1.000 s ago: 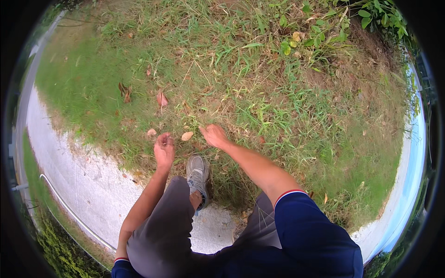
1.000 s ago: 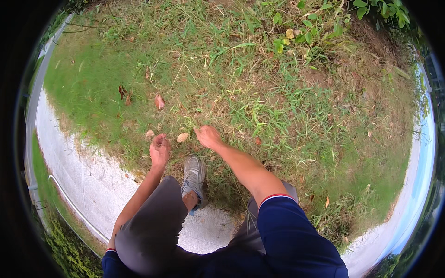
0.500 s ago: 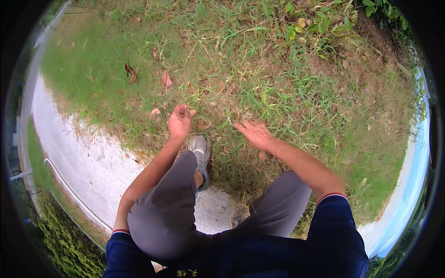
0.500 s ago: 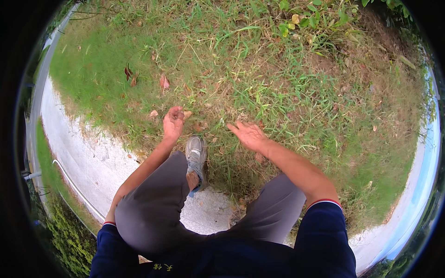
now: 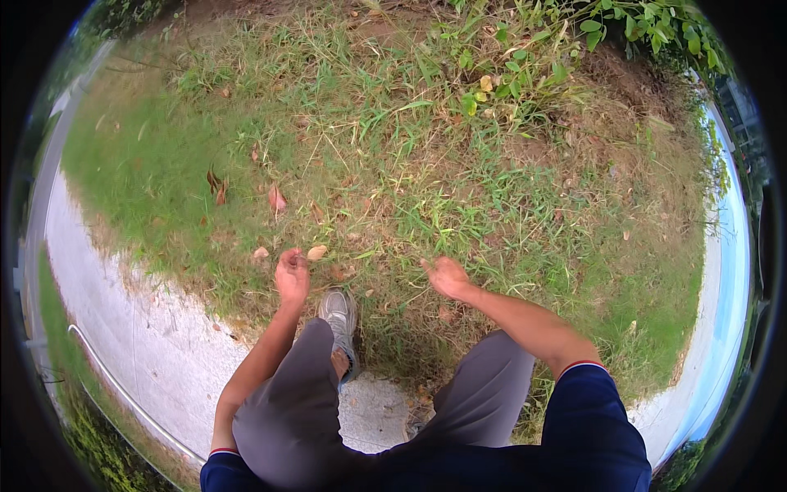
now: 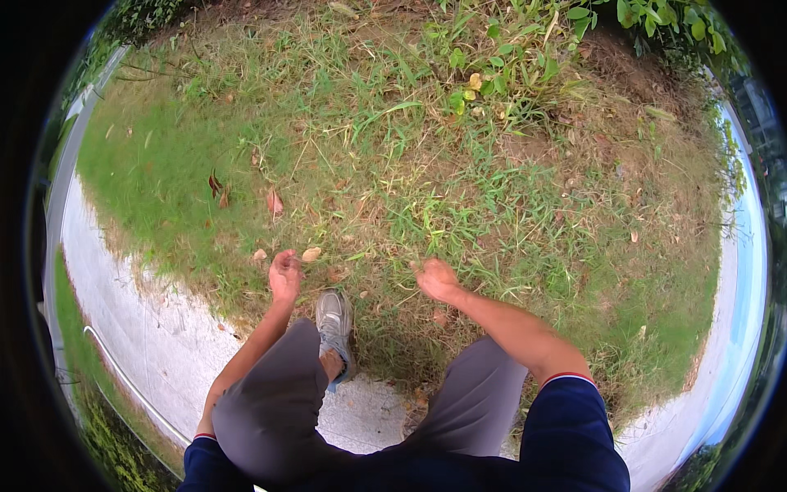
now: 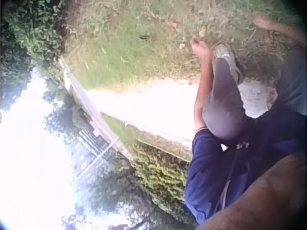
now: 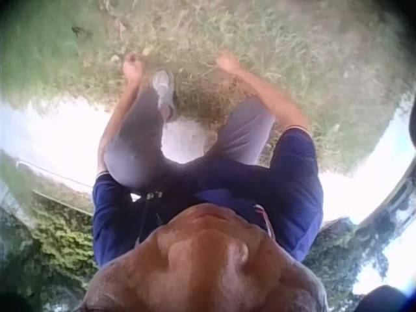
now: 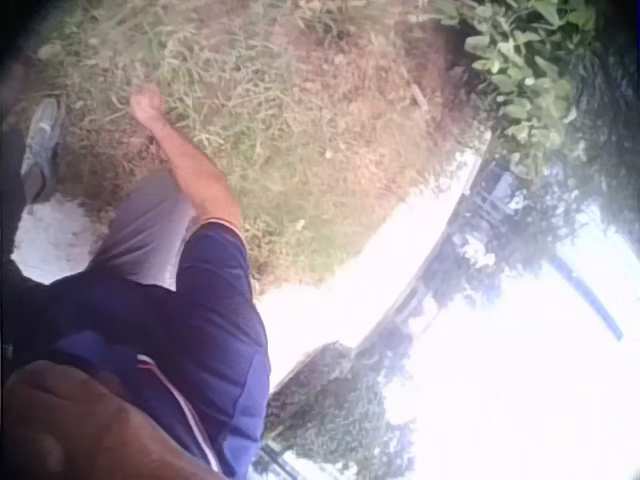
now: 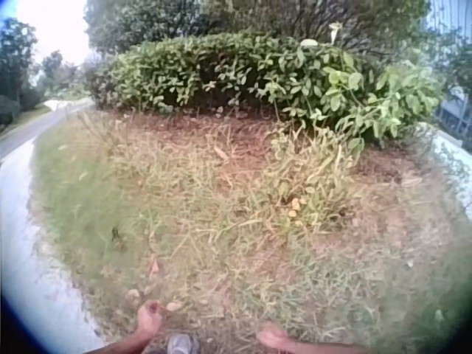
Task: The person repeatedly pulls weeds and grass by hand from a garden bed adjacent to a paved walkway. They gather the removed vegetation into a bundle and continue clearing the area throughout the clip.
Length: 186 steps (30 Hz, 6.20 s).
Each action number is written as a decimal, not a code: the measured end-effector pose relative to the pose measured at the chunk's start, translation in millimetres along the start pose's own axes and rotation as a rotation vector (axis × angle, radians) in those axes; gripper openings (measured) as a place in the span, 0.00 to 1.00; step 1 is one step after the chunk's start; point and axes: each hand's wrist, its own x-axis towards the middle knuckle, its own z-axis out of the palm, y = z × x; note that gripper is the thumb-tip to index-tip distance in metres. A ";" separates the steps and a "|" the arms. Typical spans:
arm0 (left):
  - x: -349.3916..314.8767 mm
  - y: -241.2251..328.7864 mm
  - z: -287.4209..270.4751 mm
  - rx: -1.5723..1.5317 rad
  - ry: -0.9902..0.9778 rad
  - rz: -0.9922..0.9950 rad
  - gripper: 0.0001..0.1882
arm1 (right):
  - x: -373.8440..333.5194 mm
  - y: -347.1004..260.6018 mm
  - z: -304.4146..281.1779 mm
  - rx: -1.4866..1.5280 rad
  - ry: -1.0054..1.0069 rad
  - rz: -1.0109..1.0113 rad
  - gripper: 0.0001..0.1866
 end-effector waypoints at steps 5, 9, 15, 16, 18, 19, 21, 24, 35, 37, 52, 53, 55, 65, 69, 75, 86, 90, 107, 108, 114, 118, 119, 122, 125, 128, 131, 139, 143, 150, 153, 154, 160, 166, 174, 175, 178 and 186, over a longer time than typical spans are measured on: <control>4.6 44.8 16.8 0.184 -0.026 0.065 0.14 | -102.6 139.7 -92.2 -0.331 0.411 0.388 0.11; 2.3 106.9 42.8 0.280 -0.163 0.176 0.13 | -151.0 168.4 -103.1 -0.218 0.247 0.630 0.24; 44.0 206.0 119.6 0.386 -0.484 0.350 0.18 | -110.2 181.7 -34.7 -0.105 0.119 0.815 0.35; 55.6 214.3 139.5 0.359 -0.482 0.417 0.20 | -97.7 184.4 -25.0 -0.049 0.131 0.897 0.32; 76.4 229.7 176.6 0.409 -0.447 0.599 0.25 | -82.7 190.6 -13.0 0.041 0.138 0.972 0.28; 80.9 236.6 195.7 0.476 -0.423 0.714 0.27 | -85.2 190.7 -11.0 0.068 0.132 0.978 0.27; 91.3 257.1 235.6 0.556 -0.451 0.684 0.35 | -83.4 196.5 -12.9 0.096 0.153 0.967 0.25; 106.5 274.4 285.7 0.668 -0.294 0.731 0.41 | -83.4 196.3 -7.9 0.100 0.181 0.935 0.24; 92.6 304.3 390.8 0.108 -0.251 0.417 0.35 | -90.6 196.8 -9.1 0.088 0.276 0.900 0.21; 86.6 312.6 394.9 -0.050 -0.224 0.321 0.24 | -89.1 192.1 -12.1 0.101 0.271 0.893 0.21; 47.7 303.7 370.7 0.367 -0.694 0.932 0.37 | -88.9 198.5 -12.0 0.091 0.202 0.938 0.28; 48.5 311.5 381.4 0.290 -0.685 0.840 0.35 | -88.1 200.5 -10.2 0.096 0.192 0.939 0.27; 47.1 321.4 400.7 0.198 -0.561 0.637 0.28 | -84.9 199.0 -8.8 0.108 0.169 0.934 0.27; 53.0 281.6 377.5 -0.591 -0.300 -0.227 0.25 | -82.6 191.8 -15.1 0.064 0.192 0.934 0.23; 1.3 260.4 352.9 -0.358 -0.226 -0.321 0.26 | -95.5 201.9 -10.2 0.060 0.213 0.938 0.25; 5.8 58.4 237.8 -0.657 0.022 -0.396 0.26 | -84.1 176.0 -26.4 0.107 0.153 0.908 0.27; 149.4 204.5 20.1 0.608 0.624 0.185 0.18 | -101.5 199.7 -21.7 0.105 0.191 0.918 0.29; 259.8 250.8 -150.1 0.836 0.623 0.382 0.21 | -86.4 165.8 -28.9 0.120 0.163 0.858 0.28; 249.8 217.7 268.1 0.478 0.289 0.579 0.43 | -82.6 202.7 -4.9 0.076 0.228 0.902 0.24; 260.4 217.4 275.5 0.424 0.242 0.615 0.37 | -83.3 205.6 -1.0 0.050 0.229 0.884 0.24; 270.5 246.5 313.3 0.009 0.153 0.486 0.12 | -98.4 223.6 8.8 0.010 0.186 0.880 0.25; 322.9 235.8 297.4 -0.520 0.120 0.173 0.09 | -83.6 216.0 12.7 0.013 0.243 0.806 0.27; 332.2 232.3 290.3 -0.718 0.040 0.062 0.12 | -81.0 211.6 11.7 0.006 0.249 0.807 0.28; 315.2 253.8 296.5 -0.674 0.061 -0.273 0.21 | -91.8 208.5 1.8 0.008 0.225 0.862 0.27; 303.9 256.4 281.7 -0.677 0.033 -0.341 0.24 | -86.6 202.0 -8.7 0.045 0.192 0.902 0.24; 277.3 255.1 265.8 -0.633 -0.006 -0.428 0.24 | -86.5 205.7 -12.8 0.034 0.182 0.931 0.22; 279.7 220.8 230.1 -0.686 0.092 -0.358 0.20 | -78.6 211.6 3.3 0.012 0.186 0.872 0.22; 198.9 195.5 150.7 -0.613 0.098 -0.422 0.15 | -85.0 200.5 -7.1 0.042 0.223 0.861 0.22; 135.7 154.3 78.3 -0.604 0.286 -0.456 0.10 | -90.5 205.2 -6.1 0.048 0.193 0.895 0.23; 145.3 54.6 -73.6 -0.149 0.566 -0.073 0.25 | -89.0 203.3 -6.0 0.023 0.236 0.865 0.24; 189.7 16.6 -167.1 -0.019 0.568 0.072 0.24 | -77.3 196.2 4.0 0.055 0.250 0.822 0.24; 195.9 -5.1 -227.4 0.220 0.719 0.224 0.20 | -65.8 187.1 6.0 0.072 0.256 0.784 0.24; 219.1 52.8 -212.1 0.094 0.730 -0.053 0.29 | -83.6 201.6 -12.8 0.066 0.170 0.921 0.25; 278.9 198.7 93.9 -0.433 -0.065 0.016 0.17 | -85.9 208.4 -5.3 0.024 0.168 0.952 0.25; 255.7 274.1 286.9 0.320 -0.119 0.725 0.48 | -93.3 220.5 11.9 -0.024 0.162 0.855 0.35; 256.6 275.1 297.5 0.413 -0.161 0.699 0.52 | -91.0 215.0 8.3 -0.004 0.150 0.859 0.35; 270.7 290.2 324.6 0.502 -0.057 0.806 0.55 | -94.5 221.2 8.7 -0.012 0.172 0.844 0.34; 312.4 311.0 342.4 0.585 -0.323 0.888 0.32 | -95.4 216.9 4.4 0.076 0.241 0.808 0.30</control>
